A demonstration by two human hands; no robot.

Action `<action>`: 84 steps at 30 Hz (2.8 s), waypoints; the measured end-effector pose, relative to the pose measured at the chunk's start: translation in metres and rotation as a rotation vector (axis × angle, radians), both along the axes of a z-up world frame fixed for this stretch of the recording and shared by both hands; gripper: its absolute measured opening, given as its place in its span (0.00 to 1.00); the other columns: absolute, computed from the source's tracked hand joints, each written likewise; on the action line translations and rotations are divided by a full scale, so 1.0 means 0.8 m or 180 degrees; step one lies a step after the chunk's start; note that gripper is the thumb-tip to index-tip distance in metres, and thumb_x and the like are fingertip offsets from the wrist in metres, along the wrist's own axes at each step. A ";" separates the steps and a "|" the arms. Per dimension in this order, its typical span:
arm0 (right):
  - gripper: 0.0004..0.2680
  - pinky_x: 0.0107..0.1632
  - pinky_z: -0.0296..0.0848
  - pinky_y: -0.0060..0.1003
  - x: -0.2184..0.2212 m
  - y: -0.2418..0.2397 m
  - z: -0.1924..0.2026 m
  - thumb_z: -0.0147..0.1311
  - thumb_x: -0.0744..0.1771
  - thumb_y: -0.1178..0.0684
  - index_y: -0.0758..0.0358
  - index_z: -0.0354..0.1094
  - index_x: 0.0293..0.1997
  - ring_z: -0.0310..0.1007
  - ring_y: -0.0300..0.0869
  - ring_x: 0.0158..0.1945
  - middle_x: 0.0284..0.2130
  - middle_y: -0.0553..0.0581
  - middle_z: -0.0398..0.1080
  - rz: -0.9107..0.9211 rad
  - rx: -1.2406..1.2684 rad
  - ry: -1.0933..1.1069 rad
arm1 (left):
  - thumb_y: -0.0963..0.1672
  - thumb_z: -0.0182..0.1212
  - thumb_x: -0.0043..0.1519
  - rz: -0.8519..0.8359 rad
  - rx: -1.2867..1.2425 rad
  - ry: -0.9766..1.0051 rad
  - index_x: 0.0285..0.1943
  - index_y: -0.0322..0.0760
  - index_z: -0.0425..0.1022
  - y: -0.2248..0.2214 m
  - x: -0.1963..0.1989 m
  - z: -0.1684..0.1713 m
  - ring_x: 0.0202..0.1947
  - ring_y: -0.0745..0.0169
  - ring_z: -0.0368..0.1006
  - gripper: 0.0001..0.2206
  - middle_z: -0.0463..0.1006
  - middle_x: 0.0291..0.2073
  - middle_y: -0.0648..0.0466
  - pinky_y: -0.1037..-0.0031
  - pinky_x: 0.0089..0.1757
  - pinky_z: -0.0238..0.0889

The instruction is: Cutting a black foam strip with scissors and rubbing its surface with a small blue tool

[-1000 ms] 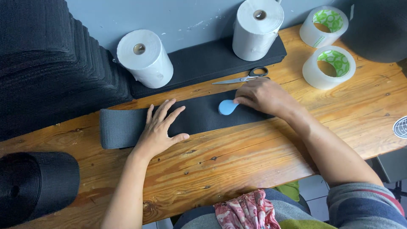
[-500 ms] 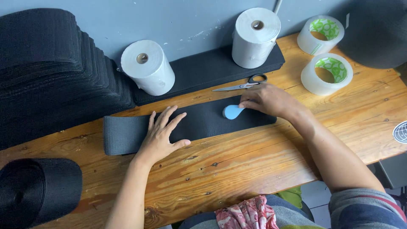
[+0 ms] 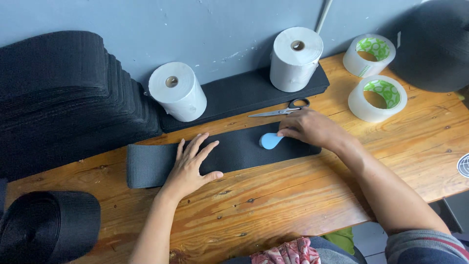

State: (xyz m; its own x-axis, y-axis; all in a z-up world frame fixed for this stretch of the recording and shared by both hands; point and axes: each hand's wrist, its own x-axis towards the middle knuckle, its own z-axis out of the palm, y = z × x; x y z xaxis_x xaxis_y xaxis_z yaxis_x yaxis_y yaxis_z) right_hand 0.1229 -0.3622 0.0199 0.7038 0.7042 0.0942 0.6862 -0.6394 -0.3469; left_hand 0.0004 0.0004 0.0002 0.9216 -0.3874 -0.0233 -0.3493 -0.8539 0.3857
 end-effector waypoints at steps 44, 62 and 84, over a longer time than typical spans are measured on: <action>0.07 0.43 0.75 0.43 0.002 -0.002 -0.002 0.59 0.66 0.45 0.54 0.79 0.38 0.80 0.53 0.38 0.29 0.57 0.80 0.0367 0.0290 0.0176 | 0.61 0.62 0.58 0.0091 0.0018 0.0164 0.77 0.53 0.56 -0.004 0.000 0.010 0.75 0.43 0.44 0.38 0.50 0.75 0.48 0.38 0.66 0.26; 0.08 0.45 0.72 0.42 0.022 -0.021 -0.031 0.56 0.68 0.42 0.50 0.77 0.40 0.80 0.48 0.43 0.33 0.53 0.79 -0.0072 0.0123 -0.0582 | 0.61 0.63 0.58 0.0011 -0.0029 -0.0021 0.76 0.52 0.57 -0.001 0.000 0.001 0.74 0.41 0.46 0.39 0.51 0.74 0.46 0.37 0.66 0.28; 0.11 0.43 0.73 0.40 -0.007 0.038 -0.036 0.48 0.71 0.41 0.53 0.70 0.40 0.79 0.48 0.35 0.27 0.54 0.75 0.0358 0.0320 -0.0487 | 0.61 0.65 0.56 0.0044 0.0102 -0.0050 0.76 0.56 0.57 0.002 0.006 0.000 0.73 0.44 0.49 0.38 0.54 0.71 0.49 0.41 0.66 0.35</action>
State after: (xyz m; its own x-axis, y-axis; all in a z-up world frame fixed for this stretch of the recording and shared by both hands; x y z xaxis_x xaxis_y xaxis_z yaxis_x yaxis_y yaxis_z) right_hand 0.1176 -0.3321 -0.0091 0.5934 0.7592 0.2675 0.8008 -0.5232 -0.2915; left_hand 0.0053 0.0016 0.0002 0.9273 -0.3738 -0.0209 -0.3430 -0.8706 0.3527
